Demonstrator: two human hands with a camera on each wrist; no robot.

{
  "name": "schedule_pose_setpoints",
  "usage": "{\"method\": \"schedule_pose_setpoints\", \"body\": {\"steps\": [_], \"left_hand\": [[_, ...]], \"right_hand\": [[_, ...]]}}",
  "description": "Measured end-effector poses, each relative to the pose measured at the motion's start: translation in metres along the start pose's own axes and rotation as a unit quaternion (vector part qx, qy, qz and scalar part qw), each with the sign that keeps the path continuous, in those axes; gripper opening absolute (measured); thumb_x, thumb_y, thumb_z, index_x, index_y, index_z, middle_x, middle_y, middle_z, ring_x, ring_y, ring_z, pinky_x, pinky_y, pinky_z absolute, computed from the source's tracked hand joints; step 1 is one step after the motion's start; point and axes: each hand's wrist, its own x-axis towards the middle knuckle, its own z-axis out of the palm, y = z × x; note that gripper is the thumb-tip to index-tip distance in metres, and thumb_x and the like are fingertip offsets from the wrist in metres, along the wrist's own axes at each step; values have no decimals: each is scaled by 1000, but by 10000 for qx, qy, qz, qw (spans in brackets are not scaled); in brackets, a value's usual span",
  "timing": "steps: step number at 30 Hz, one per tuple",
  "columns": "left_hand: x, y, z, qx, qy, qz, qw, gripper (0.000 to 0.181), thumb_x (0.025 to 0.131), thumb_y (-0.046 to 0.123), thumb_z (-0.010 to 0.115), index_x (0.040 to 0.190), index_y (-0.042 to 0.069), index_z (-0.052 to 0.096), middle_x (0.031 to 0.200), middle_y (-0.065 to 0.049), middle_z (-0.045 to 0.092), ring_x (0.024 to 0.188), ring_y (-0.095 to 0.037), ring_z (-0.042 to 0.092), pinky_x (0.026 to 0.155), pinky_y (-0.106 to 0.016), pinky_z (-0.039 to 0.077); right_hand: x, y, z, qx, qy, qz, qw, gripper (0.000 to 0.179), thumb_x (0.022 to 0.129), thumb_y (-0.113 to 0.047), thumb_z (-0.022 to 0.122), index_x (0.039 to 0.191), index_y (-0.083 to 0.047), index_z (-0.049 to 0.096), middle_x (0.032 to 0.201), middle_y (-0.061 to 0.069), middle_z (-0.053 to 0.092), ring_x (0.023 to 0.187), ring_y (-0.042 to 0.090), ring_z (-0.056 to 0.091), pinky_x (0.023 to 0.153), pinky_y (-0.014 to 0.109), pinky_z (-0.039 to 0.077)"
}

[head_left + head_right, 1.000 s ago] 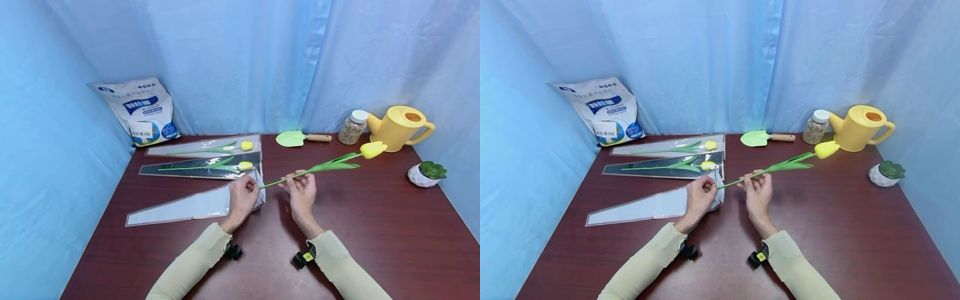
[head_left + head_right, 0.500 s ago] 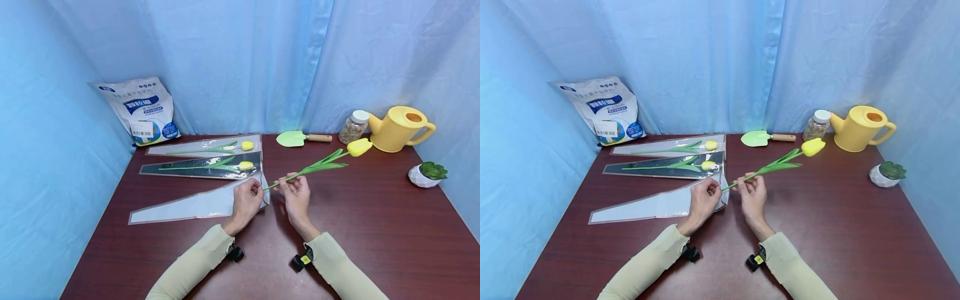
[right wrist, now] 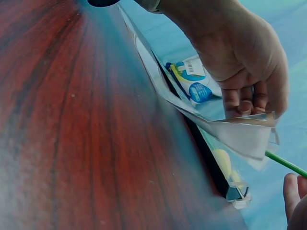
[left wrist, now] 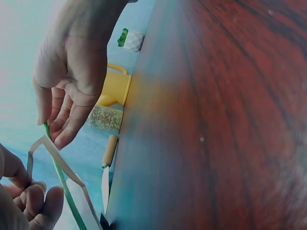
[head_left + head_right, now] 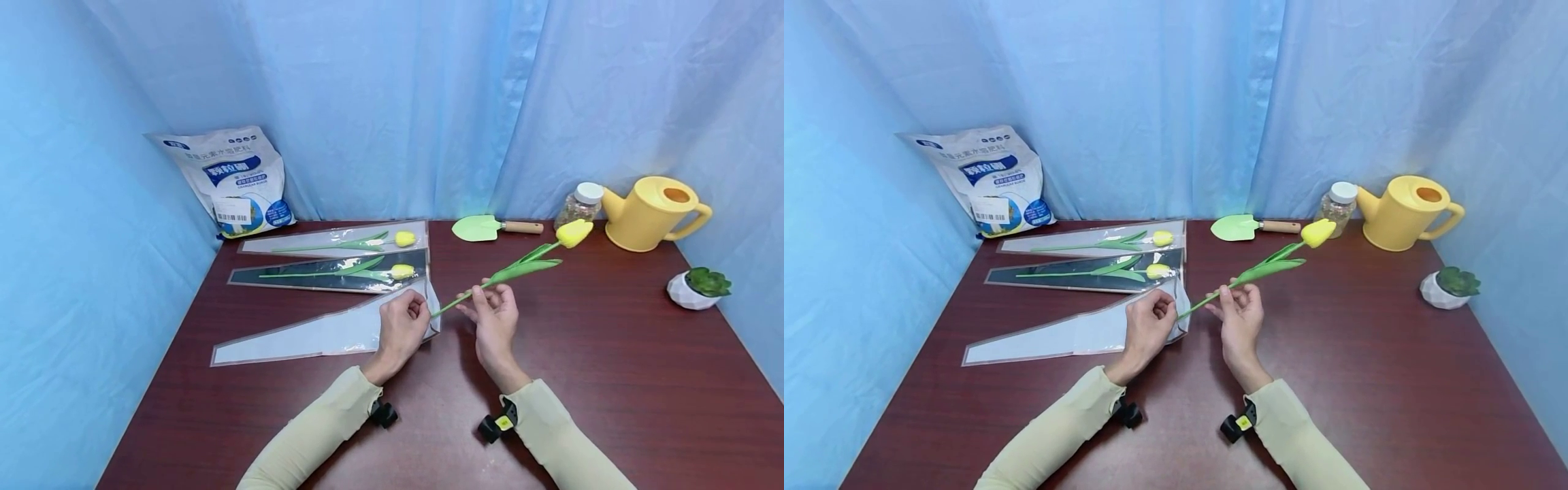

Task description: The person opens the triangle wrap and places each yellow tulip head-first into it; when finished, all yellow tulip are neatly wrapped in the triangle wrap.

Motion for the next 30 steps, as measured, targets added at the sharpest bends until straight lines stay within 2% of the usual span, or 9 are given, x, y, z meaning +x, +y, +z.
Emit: {"method": "schedule_pose_setpoints", "body": {"steps": [6,8,13,16,20,24,30], "left_hand": [[-1,0,0,-73,87,132,9998,11,79,-2,63,72,5,66,59,-5,65,52,2,47,50,-8,37],[-1,0,1,-98,105,154,9998,11,79,-3,63,71,5,66,58,-6,65,52,2,47,49,-8,37],[-1,-1,0,-150,116,121,9997,11,79,-3,63,71,5,66,58,-6,64,51,2,47,49,-8,37],[-1,-1,0,-145,105,86,9998,12,79,-3,62,71,5,66,57,-6,63,52,1,47,50,-8,37],[-1,-2,0,-116,92,88,9999,12,78,-3,62,70,5,65,57,-5,63,52,1,48,50,-8,38],[-1,-2,0,-146,90,104,9998,12,78,-4,62,70,5,65,57,-5,62,51,1,47,50,-8,37],[-1,-2,0,-209,119,218,9995,12,78,-4,62,71,4,65,57,-5,63,51,1,47,50,-7,36]], "right_hand": [[-2,3,1,9,-43,10,10000,18,94,5,60,104,-7,51,89,3,66,80,16,75,69,31,62],[-1,3,1,-117,-150,1,9998,19,95,5,60,108,-5,50,89,2,66,81,15,75,69,31,63],[1,-2,-3,-1078,-438,-337,9926,29,100,-4,55,126,4,46,92,0,67,80,9,73,71,30,62],[3,-8,-6,-1472,-395,-436,9874,30,103,-13,52,129,2,50,95,-1,67,83,7,70,72,29,62],[6,-16,-8,-1219,-157,-284,9920,24,103,-18,53,123,-5,57,93,-1,63,85,10,65,71,28,62],[9,-19,-9,-868,65,-189,9960,16,101,-16,56,116,-9,59,90,-1,59,80,11,65,67,27,61],[6,-12,-6,-527,139,-83,9985,16,99,-8,59,114,-5,55,89,1,65,74,11,71,66,30,62]]}}
